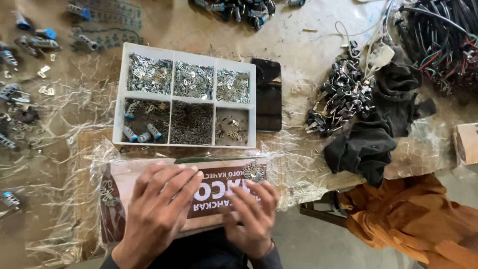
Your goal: The person sits at a workbench assembling small metal ignition components. They pick a blue-capped metal body, insert a spring and small metal fittings into it by hand, press the parts together, and place the finished assembly on the table among a pile of completed units, repeating the cycle.
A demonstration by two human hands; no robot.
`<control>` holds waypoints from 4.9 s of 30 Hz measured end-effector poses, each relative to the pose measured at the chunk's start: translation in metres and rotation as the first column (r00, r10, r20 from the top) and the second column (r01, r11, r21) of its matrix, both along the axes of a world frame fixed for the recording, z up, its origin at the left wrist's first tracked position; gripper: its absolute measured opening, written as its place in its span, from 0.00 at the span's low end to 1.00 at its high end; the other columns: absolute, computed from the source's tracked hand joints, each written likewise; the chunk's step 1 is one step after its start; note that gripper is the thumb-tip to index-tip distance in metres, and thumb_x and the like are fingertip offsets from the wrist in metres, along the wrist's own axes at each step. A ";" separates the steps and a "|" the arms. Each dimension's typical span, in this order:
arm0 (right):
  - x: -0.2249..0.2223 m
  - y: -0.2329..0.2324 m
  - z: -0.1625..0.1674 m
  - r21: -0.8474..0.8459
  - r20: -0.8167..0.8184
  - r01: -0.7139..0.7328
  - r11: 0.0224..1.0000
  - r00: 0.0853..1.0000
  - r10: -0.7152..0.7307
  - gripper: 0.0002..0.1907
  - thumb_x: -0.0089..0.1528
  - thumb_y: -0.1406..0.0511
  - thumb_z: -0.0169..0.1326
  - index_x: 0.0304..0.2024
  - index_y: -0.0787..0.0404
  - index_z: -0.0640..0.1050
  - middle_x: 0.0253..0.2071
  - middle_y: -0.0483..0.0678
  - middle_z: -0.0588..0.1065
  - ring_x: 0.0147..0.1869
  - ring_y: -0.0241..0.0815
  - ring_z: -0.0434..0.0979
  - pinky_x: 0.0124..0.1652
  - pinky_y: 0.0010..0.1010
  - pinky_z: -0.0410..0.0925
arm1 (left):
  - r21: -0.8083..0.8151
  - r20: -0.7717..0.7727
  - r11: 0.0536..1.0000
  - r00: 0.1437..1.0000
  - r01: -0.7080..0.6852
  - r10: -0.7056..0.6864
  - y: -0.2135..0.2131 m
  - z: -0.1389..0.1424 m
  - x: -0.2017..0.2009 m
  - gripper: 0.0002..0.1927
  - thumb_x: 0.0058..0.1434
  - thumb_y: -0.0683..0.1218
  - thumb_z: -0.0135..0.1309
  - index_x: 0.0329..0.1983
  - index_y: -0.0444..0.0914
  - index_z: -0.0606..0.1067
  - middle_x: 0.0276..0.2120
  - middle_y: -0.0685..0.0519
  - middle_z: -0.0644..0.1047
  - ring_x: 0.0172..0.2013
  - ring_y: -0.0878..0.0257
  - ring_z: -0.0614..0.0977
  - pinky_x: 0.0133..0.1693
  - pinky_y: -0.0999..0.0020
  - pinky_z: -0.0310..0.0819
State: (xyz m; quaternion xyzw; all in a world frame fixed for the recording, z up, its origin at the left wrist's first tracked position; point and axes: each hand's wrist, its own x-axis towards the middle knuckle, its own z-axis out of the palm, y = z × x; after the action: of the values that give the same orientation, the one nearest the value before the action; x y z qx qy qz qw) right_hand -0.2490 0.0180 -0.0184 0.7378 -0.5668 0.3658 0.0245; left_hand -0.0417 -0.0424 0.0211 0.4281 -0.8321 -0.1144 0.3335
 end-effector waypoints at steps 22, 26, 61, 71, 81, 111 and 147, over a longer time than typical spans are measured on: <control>0.036 -0.009 0.006 -0.029 0.243 0.106 0.994 0.965 -0.096 0.13 0.61 0.59 0.61 0.45 0.57 0.80 0.53 0.49 0.80 0.66 0.53 0.72 0.69 0.50 0.61 | 0.085 0.334 0.996 0.943 -0.037 0.006 -0.117 0.033 0.074 0.12 0.56 0.45 0.61 0.43 0.42 0.83 0.38 0.55 0.82 0.42 0.56 0.78 0.48 0.59 0.69; 0.042 -0.010 0.014 -0.026 0.267 -0.002 1.000 0.964 0.009 0.15 0.58 0.60 0.63 0.45 0.58 0.80 0.51 0.49 0.80 0.64 0.53 0.74 0.66 0.47 0.63 | 0.268 0.438 0.958 0.872 0.103 -0.217 -0.138 0.031 0.064 0.11 0.50 0.46 0.58 0.37 0.46 0.83 0.35 0.56 0.79 0.42 0.55 0.77 0.47 0.58 0.67; 0.031 -0.140 0.078 0.218 0.054 -0.149 0.965 0.989 0.141 0.09 0.58 0.68 0.62 0.42 0.62 0.80 0.40 0.51 0.74 0.47 0.52 0.74 0.45 0.40 0.69 | -0.006 -0.050 0.979 0.977 -0.206 0.205 -0.070 0.023 -0.006 0.21 0.58 0.47 0.62 0.56 0.42 0.79 0.51 0.51 0.80 0.46 0.57 0.84 0.45 0.61 0.79; 0.028 -0.168 0.056 0.050 0.051 -0.165 0.985 0.985 0.163 0.05 0.59 0.69 0.62 0.38 0.60 0.81 0.39 0.48 0.77 0.43 0.50 0.77 0.43 0.38 0.70 | 0.065 -0.177 0.981 0.965 -0.185 0.194 -0.093 0.034 -0.006 0.23 0.55 0.44 0.63 0.54 0.37 0.77 0.48 0.48 0.79 0.48 0.50 0.81 0.49 0.58 0.75; 0.023 -0.151 0.065 0.263 0.824 -0.469 0.843 0.564 0.057 0.07 0.62 0.76 0.60 0.43 0.68 0.80 0.40 0.46 0.80 0.44 0.32 0.80 0.44 0.22 0.74 | 0.008 -0.368 0.986 0.917 -0.164 0.155 -0.090 0.035 0.001 0.22 0.55 0.45 0.67 0.53 0.38 0.78 0.48 0.49 0.80 0.46 0.52 0.83 0.46 0.61 0.77; 0.009 -0.148 0.086 0.297 0.659 -0.424 0.855 0.739 0.138 0.11 0.57 0.77 0.64 0.42 0.69 0.80 0.36 0.47 0.81 0.41 0.32 0.81 0.42 0.22 0.73 | -0.075 -0.394 0.996 0.919 -0.058 0.024 -0.091 0.036 0.004 0.22 0.56 0.42 0.68 0.54 0.39 0.78 0.47 0.54 0.80 0.37 0.58 0.81 0.39 0.64 0.76; 0.031 -0.165 0.080 0.352 0.749 -0.508 0.786 0.656 0.088 0.07 0.66 0.70 0.57 0.35 0.70 0.79 0.36 0.44 0.72 0.38 0.30 0.68 0.36 0.21 0.63 | 0.035 -0.456 0.994 0.883 -0.105 0.110 -0.090 0.033 0.014 0.23 0.54 0.46 0.69 0.54 0.39 0.79 0.47 0.53 0.81 0.41 0.56 0.82 0.42 0.63 0.76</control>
State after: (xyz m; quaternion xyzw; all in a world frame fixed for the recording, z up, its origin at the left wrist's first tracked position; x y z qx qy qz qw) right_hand -0.2184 -0.1473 0.0614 0.6057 -0.4750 0.4416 -0.4610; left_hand -0.0273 -0.1324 0.0545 0.4362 -0.7048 -0.1969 0.5237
